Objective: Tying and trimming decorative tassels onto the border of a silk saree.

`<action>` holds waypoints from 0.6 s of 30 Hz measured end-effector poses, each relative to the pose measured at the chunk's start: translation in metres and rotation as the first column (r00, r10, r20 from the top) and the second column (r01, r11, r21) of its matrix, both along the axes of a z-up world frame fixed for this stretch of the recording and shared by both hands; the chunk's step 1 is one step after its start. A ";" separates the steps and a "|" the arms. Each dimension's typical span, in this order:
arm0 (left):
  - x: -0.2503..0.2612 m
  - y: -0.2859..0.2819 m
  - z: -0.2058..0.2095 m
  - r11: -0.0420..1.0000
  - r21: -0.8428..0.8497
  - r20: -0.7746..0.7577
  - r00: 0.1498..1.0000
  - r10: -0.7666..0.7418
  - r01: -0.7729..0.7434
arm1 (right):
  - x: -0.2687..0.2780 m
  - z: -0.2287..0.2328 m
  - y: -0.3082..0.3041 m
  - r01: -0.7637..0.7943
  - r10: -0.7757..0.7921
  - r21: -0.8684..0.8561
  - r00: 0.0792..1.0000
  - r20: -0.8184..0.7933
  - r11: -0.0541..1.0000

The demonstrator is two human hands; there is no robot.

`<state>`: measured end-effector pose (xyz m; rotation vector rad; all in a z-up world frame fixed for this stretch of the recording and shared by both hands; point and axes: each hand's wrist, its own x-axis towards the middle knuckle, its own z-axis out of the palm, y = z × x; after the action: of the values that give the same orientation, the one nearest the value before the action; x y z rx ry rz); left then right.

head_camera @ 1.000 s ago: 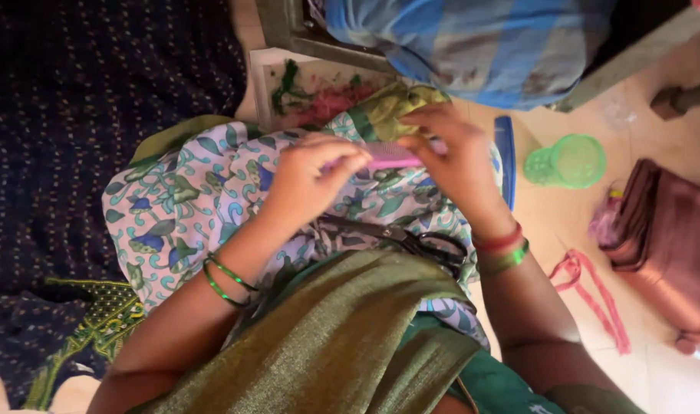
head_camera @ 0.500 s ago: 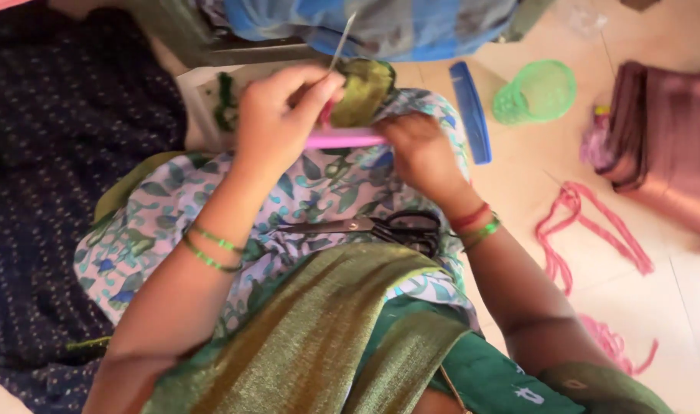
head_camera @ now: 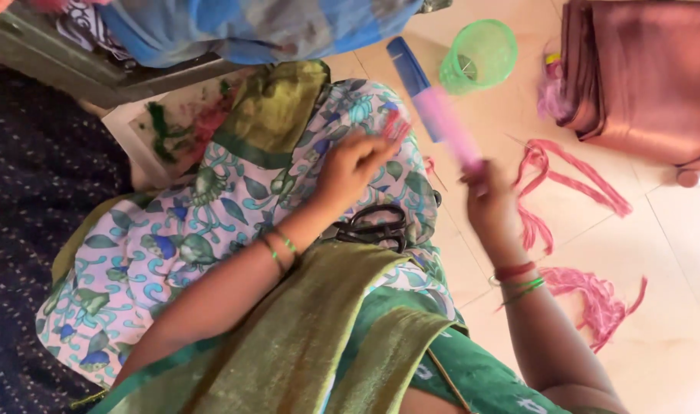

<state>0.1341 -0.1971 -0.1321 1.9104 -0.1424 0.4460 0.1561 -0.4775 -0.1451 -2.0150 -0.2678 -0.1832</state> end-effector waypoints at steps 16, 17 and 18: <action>-0.049 0.024 -0.002 0.991 -0.135 -0.167 0.985 -0.038 0.015 | -0.021 0.014 0.022 -0.121 0.254 -0.587 0.956 0.149 0.800; -0.050 0.025 -0.002 0.991 -0.134 -0.182 0.983 0.004 -0.029 | -0.019 0.011 0.021 -0.161 0.314 -0.602 0.936 0.158 0.782; -0.051 0.025 0.000 0.990 -0.138 -0.179 0.984 0.011 -0.036 | -0.015 0.010 0.016 -0.164 0.321 -0.605 0.933 0.160 0.779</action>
<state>0.0832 -0.1718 -0.1323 1.8043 0.0282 0.2914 0.1416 -0.4615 -0.1353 -2.5409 -0.8386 -0.2125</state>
